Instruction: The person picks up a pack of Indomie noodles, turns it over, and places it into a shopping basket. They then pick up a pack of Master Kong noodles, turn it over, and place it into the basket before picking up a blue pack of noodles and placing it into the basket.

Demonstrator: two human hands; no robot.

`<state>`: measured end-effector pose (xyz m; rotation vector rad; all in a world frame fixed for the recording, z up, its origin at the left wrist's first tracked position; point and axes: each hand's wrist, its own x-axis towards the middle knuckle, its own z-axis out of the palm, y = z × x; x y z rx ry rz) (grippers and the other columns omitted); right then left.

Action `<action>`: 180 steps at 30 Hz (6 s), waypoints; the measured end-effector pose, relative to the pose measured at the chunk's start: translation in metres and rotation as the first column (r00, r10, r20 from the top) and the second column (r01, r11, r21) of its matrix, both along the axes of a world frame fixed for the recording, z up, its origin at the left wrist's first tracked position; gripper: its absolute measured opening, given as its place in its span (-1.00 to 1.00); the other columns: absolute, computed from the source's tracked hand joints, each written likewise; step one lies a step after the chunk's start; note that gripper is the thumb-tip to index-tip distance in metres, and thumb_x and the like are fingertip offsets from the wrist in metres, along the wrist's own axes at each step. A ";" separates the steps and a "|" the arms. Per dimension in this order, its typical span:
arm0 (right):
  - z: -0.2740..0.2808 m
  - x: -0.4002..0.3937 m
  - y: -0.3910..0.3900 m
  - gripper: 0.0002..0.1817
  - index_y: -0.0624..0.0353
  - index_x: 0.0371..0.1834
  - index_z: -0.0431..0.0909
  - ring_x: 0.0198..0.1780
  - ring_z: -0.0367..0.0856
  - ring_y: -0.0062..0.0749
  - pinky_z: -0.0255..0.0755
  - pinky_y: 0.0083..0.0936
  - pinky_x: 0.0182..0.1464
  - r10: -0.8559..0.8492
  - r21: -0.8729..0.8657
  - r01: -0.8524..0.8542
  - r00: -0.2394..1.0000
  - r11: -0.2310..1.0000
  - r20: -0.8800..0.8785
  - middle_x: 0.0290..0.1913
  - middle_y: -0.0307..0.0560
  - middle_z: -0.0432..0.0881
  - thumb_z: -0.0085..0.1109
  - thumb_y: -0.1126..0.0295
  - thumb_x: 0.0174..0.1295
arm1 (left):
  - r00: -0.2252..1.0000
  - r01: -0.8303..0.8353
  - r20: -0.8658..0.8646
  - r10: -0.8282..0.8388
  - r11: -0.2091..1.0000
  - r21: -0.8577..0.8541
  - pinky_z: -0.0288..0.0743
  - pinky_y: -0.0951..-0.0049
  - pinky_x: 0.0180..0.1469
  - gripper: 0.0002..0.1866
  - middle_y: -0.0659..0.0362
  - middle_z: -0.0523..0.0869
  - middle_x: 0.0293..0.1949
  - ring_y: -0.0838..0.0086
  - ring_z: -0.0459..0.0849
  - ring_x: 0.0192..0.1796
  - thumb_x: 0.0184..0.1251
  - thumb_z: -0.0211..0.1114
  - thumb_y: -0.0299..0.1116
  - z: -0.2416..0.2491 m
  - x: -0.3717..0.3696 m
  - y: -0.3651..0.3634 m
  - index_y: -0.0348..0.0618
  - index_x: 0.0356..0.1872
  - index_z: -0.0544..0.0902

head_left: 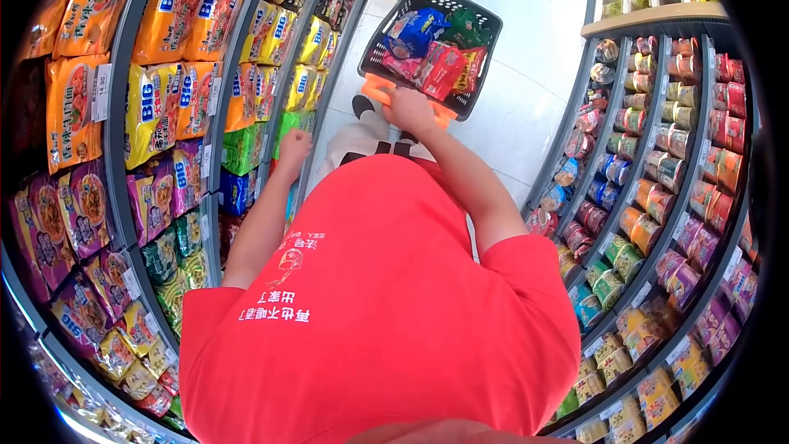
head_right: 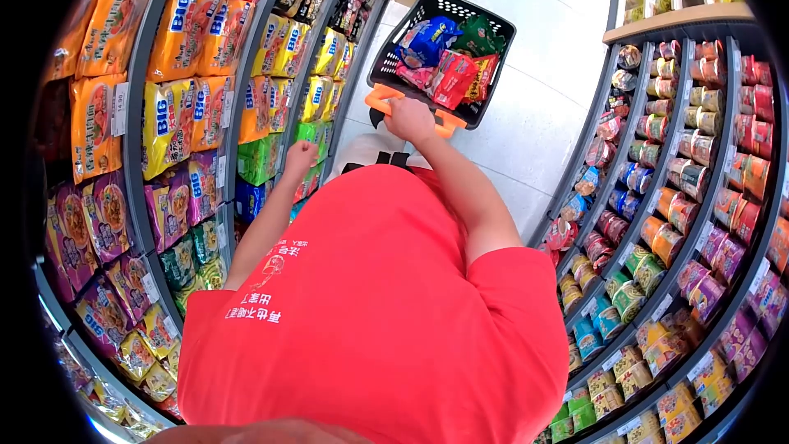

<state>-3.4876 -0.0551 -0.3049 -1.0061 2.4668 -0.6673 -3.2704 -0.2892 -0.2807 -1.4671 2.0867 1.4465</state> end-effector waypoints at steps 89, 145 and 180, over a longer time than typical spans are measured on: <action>0.030 -0.011 -0.001 -0.69 0.16 -0.20 0.65 -0.22 0.73 0.02 0.58 -0.06 -0.16 0.004 0.145 -0.005 1.000 0.989 0.009 -0.29 0.11 0.72 0.18 0.16 0.15 | 0.999 0.033 0.021 -0.031 0.994 -0.105 0.59 0.33 -0.31 -0.80 0.07 0.74 -0.40 0.36 0.74 -0.42 0.21 0.23 -0.33 -0.037 0.017 -0.020 -0.23 -0.26 0.70; 0.178 -0.275 -0.322 -0.72 0.34 -0.26 0.65 -0.26 0.70 0.00 0.54 -0.25 -0.16 0.472 -0.377 -0.406 0.876 0.833 0.102 -0.34 0.20 0.69 0.22 0.27 0.27 | 0.918 -0.288 -0.310 0.246 0.953 -0.095 0.47 0.32 -0.47 -0.68 0.08 0.65 -0.66 0.34 0.64 -0.57 0.18 0.18 -0.19 -0.018 -0.215 -0.151 -0.21 -0.59 0.67; 0.137 -0.274 -0.365 -0.81 0.31 -0.13 0.58 -0.38 0.73 -0.48 0.56 -0.56 -0.34 0.554 -0.458 -0.351 0.698 0.817 0.453 -0.37 -0.12 0.67 0.07 0.41 0.37 | 0.763 -0.640 -0.060 0.644 0.765 0.073 0.47 0.32 -0.59 -0.80 0.16 0.61 -0.58 0.38 0.64 -0.56 0.32 0.08 -0.29 -0.147 -0.090 -0.095 -0.14 -0.37 0.60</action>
